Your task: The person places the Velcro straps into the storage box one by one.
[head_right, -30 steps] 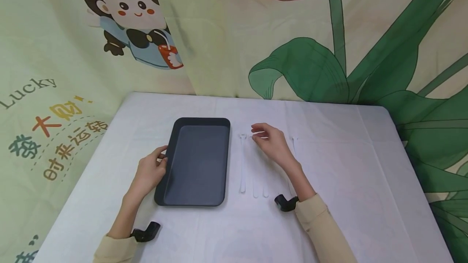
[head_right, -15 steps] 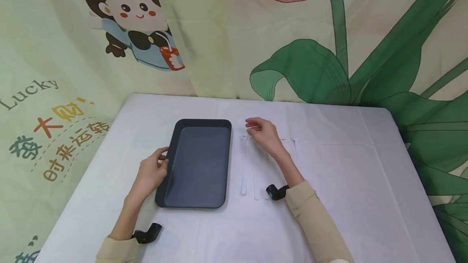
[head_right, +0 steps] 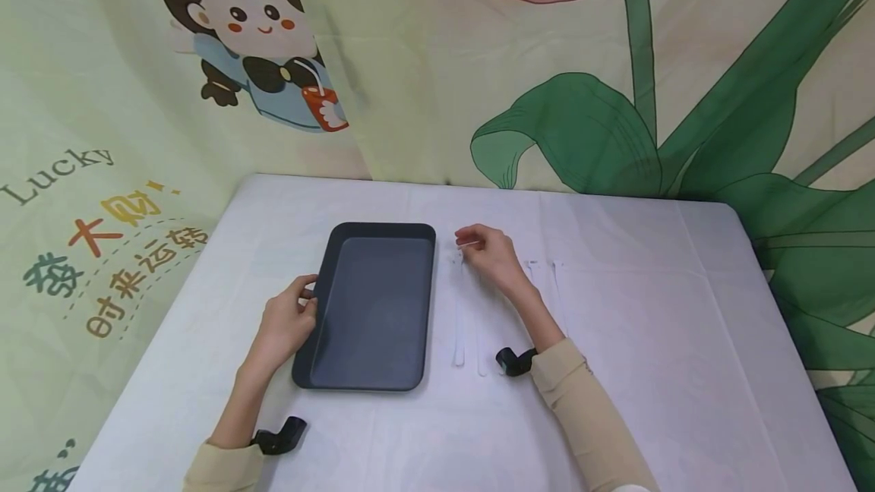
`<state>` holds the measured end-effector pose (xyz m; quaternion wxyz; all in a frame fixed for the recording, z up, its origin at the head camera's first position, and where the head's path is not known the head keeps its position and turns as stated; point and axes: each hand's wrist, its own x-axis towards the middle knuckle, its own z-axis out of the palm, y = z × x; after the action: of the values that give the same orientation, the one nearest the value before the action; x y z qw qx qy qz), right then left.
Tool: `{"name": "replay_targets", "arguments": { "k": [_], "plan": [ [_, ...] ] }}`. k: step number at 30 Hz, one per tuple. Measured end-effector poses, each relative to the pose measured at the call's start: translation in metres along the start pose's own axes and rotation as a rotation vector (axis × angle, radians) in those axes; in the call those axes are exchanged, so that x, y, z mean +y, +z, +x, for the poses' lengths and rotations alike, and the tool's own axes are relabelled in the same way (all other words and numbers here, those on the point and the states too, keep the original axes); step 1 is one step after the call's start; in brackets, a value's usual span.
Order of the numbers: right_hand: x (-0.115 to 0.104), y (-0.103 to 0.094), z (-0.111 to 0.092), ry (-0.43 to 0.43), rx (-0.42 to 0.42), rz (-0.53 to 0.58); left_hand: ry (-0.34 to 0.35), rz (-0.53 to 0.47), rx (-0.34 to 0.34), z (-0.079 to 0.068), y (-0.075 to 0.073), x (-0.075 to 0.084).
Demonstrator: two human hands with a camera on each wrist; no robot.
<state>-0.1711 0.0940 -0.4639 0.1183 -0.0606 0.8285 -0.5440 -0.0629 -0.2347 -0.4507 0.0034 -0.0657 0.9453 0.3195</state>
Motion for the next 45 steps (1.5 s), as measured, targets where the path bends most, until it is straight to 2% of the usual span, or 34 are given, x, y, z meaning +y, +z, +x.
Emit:
{"name": "replay_targets", "arguments": {
  "k": [8, 21, 28, 35, 45],
  "plan": [
    [0.002, 0.005, -0.007, 0.024, 0.003, 0.026, -0.024, -0.015, -0.012, 0.0, 0.0, -0.001],
    [0.004, 0.01, -0.013, 0.018, 0.048, 0.039, -0.046, -0.041, -0.013, -0.004, -0.001, -0.003],
    [0.003, 0.006, -0.018, 0.029, 0.053, 0.086, -0.076, -0.102, -0.015, -0.009, -0.004, -0.005],
    [0.0, 0.003, -0.021, 0.039, 0.07, 0.121, -0.076, -0.133, -0.042, -0.009, -0.005, -0.005],
    [-0.008, -0.003, -0.028, 0.003, 0.066, 0.182, -0.068, -0.155, -0.051, -0.009, -0.006, -0.006]
  ]
}}
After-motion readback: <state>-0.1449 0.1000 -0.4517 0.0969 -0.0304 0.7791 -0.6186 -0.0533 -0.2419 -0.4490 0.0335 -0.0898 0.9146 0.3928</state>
